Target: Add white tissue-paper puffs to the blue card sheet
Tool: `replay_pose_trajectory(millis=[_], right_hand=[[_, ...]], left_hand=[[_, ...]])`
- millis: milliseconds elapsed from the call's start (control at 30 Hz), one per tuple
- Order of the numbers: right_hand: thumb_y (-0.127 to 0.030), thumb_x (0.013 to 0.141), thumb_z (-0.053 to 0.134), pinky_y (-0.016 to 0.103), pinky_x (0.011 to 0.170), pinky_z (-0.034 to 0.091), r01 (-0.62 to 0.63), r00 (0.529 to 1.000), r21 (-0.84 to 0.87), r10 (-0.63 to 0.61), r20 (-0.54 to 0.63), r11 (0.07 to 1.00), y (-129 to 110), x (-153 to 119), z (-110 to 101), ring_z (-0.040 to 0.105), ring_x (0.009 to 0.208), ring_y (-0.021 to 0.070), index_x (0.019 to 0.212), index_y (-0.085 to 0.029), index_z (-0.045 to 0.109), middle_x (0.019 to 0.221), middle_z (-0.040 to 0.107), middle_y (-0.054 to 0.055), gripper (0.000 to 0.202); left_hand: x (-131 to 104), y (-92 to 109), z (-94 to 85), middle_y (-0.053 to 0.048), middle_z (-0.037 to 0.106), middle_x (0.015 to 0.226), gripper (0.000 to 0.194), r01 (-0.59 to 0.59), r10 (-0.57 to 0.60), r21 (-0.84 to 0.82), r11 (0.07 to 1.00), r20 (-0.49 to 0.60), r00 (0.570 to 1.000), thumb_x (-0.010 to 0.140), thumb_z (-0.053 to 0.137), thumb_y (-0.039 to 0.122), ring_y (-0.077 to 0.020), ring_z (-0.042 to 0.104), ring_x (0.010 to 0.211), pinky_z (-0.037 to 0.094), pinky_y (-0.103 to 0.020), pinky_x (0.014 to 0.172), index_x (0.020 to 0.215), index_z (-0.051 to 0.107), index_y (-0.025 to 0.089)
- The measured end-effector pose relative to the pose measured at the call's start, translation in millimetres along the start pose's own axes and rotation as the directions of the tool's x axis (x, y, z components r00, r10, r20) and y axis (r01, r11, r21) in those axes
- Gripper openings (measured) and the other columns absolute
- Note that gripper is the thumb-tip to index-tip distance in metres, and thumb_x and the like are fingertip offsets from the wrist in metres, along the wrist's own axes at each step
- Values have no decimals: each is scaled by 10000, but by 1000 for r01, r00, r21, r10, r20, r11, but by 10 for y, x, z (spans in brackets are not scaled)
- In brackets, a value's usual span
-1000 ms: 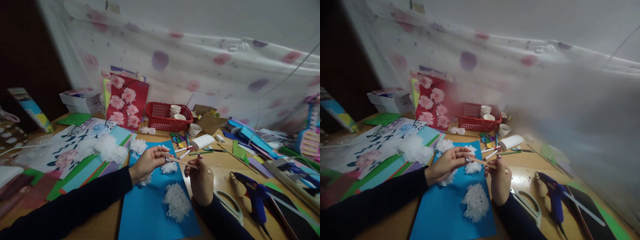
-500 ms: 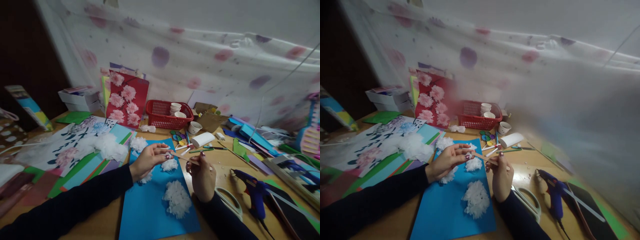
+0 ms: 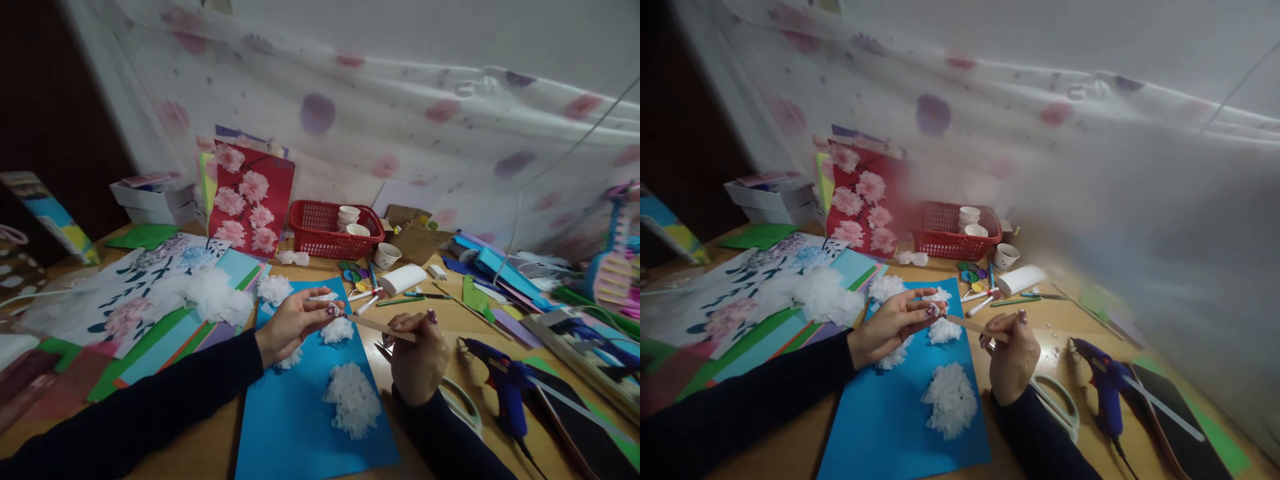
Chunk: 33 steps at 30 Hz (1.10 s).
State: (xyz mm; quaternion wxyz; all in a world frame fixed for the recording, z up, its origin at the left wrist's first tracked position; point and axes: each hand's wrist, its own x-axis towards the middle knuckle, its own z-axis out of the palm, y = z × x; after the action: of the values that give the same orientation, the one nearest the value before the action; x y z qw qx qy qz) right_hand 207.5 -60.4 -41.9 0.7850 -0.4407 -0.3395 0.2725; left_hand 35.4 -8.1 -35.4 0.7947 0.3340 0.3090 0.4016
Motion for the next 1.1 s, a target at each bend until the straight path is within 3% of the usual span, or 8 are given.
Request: replay_pose_trajectory(millis=[400, 867, 1100], right_hand=[[-368, 851, 474, 228, 418, 370, 51, 999, 6, -51, -5, 999, -41, -27, 12, 508, 401, 94, 461, -162, 519, 473, 519, -12, 443], [-401, 862, 477, 235, 437, 409, 54, 999, -17, -54, 9, 998, -10, -57, -5, 522, 432, 104, 491, -168, 546, 503, 535, -9, 444], [-416, 862, 477, 246, 442, 412, 71, 997, -41, -72, -12, 997, 1, -50, -5, 519, 433, 106, 500, -168, 536, 512, 535, -8, 443]], left_hand=[[-28, -18, 28, -148, 666, 1125, 406, -36, 36, -20, 999, 2, 999, 754, 661, 9, -131, 679, 870, 524, -184, 738, 1118, 513, 110], [-53, -55, 66, -124, 709, 1014, 408, -60, 60, -10, 998, -24, 998, 726, 676, -1, -117, 677, 809, 508, -167, 700, 1094, 540, 112], [-19, -86, 16, -114, 703, 1035, 438, -122, 122, 1, 993, 2, 993, 709, 720, 64, -137, 664, 888, 503, -182, 738, 1111, 557, 126]])
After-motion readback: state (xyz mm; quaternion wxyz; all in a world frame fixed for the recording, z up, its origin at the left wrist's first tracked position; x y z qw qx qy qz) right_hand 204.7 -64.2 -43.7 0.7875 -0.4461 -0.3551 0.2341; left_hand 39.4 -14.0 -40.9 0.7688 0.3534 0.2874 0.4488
